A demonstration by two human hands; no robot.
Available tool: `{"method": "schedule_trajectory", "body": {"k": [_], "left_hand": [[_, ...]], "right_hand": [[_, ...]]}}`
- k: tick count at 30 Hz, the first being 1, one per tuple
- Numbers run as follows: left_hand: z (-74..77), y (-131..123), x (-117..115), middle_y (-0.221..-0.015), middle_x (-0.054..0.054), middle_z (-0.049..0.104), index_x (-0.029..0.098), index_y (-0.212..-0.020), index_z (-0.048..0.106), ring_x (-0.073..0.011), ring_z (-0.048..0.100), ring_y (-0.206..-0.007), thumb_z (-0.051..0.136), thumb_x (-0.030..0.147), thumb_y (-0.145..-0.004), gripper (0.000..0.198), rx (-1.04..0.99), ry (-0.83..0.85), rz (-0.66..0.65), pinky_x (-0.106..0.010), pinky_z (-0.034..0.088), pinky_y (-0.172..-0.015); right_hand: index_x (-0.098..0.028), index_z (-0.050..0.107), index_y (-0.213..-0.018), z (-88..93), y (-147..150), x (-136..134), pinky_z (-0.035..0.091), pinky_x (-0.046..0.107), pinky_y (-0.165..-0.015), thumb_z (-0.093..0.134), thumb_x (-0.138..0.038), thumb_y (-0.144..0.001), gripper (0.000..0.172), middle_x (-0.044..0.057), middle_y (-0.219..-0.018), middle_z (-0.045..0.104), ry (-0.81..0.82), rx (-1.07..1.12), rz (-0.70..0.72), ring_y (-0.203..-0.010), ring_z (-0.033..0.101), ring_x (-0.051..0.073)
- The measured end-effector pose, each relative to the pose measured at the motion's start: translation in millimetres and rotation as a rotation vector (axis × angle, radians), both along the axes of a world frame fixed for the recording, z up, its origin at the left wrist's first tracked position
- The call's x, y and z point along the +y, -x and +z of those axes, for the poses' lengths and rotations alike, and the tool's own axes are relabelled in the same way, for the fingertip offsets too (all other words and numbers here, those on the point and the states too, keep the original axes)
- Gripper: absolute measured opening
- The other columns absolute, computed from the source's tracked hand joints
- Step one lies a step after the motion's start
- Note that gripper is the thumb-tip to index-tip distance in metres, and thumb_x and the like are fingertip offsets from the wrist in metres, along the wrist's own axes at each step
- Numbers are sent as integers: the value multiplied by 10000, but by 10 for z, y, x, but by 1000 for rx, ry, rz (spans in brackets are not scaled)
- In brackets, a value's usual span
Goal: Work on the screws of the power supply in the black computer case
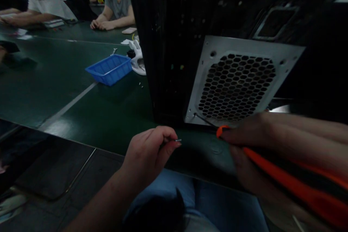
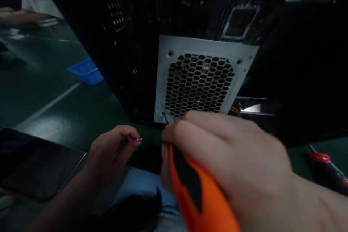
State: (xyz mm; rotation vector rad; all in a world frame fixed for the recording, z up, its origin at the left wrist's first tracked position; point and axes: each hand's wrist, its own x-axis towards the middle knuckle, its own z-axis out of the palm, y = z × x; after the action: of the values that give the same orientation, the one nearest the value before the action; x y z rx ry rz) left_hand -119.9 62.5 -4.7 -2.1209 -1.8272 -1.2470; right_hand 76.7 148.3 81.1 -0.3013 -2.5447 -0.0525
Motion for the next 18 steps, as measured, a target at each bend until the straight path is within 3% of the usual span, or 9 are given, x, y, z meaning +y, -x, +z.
{"method": "schedule_trajectory", "body": {"k": [2, 5, 11, 18], "left_hand": [[-9, -4, -26, -621, 67, 598, 201, -792, 502, -71, 565, -526, 488, 146, -828, 67, -2, -11, 0, -167, 416, -520], [-37, 7, -48, -624, 63, 597, 199, -800, 495, -70, 562, -519, 475, 171, -843, 55, -3, -21, -12, -169, 416, -518], [-66, 41, -11, -629, 62, 591, 210, -802, 484, -71, 557, -514, 459, 175, -851, 65, -1, -3, -29, -167, 422, -514], [-92, 39, 70, -615, 60, 571, 218, -819, 474, -76, 543, -496, 452, 178, -852, 57, -5, 10, -60, -175, 417, -505]], "right_hand": [[-157, 554, -947, 12, 18, -74, 424, 248, -551, 437, -253, -940, 151, 12, -878, 555, -174, -51, 112, -756, 526, 104], [-128, 550, -921, -65, 32, -196, 393, 337, -607, 376, -180, -931, 182, 45, -883, 550, -328, -82, 96, -799, 510, 179], [-141, 544, -880, -239, 100, -383, 336, 342, -566, 282, -120, -929, 267, 24, -818, 551, -360, -61, -2, -739, 501, 201], [-187, 568, -888, -346, 92, -381, 349, 309, -603, 346, -83, -883, 246, -4, -780, 541, -319, -13, -84, -699, 475, 171]]}}
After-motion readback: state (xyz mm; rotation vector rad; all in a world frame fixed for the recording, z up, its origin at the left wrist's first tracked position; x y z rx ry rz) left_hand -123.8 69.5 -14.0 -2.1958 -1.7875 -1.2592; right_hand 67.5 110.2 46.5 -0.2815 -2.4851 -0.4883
